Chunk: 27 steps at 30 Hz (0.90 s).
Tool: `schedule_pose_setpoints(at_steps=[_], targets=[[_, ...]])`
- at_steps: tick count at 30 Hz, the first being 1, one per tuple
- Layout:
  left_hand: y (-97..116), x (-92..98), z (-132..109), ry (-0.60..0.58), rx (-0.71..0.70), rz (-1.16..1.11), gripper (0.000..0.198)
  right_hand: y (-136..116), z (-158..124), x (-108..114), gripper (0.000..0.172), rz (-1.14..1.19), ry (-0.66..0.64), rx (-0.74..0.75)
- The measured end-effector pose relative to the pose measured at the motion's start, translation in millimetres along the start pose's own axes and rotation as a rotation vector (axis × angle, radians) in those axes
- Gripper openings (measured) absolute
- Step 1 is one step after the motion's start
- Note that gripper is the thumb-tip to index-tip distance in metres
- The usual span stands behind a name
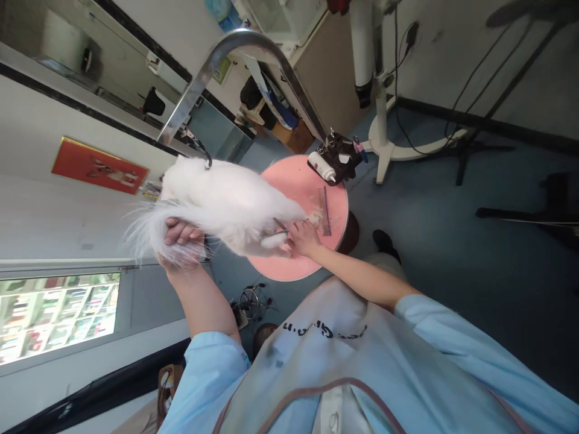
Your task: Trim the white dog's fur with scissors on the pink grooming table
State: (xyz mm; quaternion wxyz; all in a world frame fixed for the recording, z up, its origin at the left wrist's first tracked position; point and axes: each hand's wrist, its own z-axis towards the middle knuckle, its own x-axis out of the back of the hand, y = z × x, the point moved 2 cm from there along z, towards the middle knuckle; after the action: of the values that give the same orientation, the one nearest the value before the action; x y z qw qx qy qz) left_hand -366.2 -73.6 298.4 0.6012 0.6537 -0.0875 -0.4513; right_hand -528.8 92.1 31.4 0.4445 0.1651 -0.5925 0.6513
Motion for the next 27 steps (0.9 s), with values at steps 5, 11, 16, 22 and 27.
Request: schedule_pose_setpoints(at_steps=[5, 11, 16, 22, 27], targets=[[1.1, -5.6, 2.5, 0.002, 0.06, -0.013, 0.024, -5.2, -4.0, -9.2, 0.039, 0.027, -0.098, -0.053], [3.3, -10.9, 3.8, 0.073, 0.037, -0.011, 0.016, -6.9, 4.8, -8.7, 0.035, 0.036, 0.047, -0.04], [4.5, -9.8, -0.7, 0.181, 0.038, 0.08, 0.016, -6.7, 1.0, -17.0, 0.034, 0.055, -0.027, -0.078], [4.7, -6.0, -4.4, 0.105, -0.002, 0.295, 0.015, -8.2, 2.5, -16.1, 0.032, 0.051, 0.011, -0.058], [3.0, 2.1, -6.1, 0.093, 0.018, 0.281, 0.015, -4.4, 2.2, -17.9, 0.032, 0.061, -0.043, -0.086]])
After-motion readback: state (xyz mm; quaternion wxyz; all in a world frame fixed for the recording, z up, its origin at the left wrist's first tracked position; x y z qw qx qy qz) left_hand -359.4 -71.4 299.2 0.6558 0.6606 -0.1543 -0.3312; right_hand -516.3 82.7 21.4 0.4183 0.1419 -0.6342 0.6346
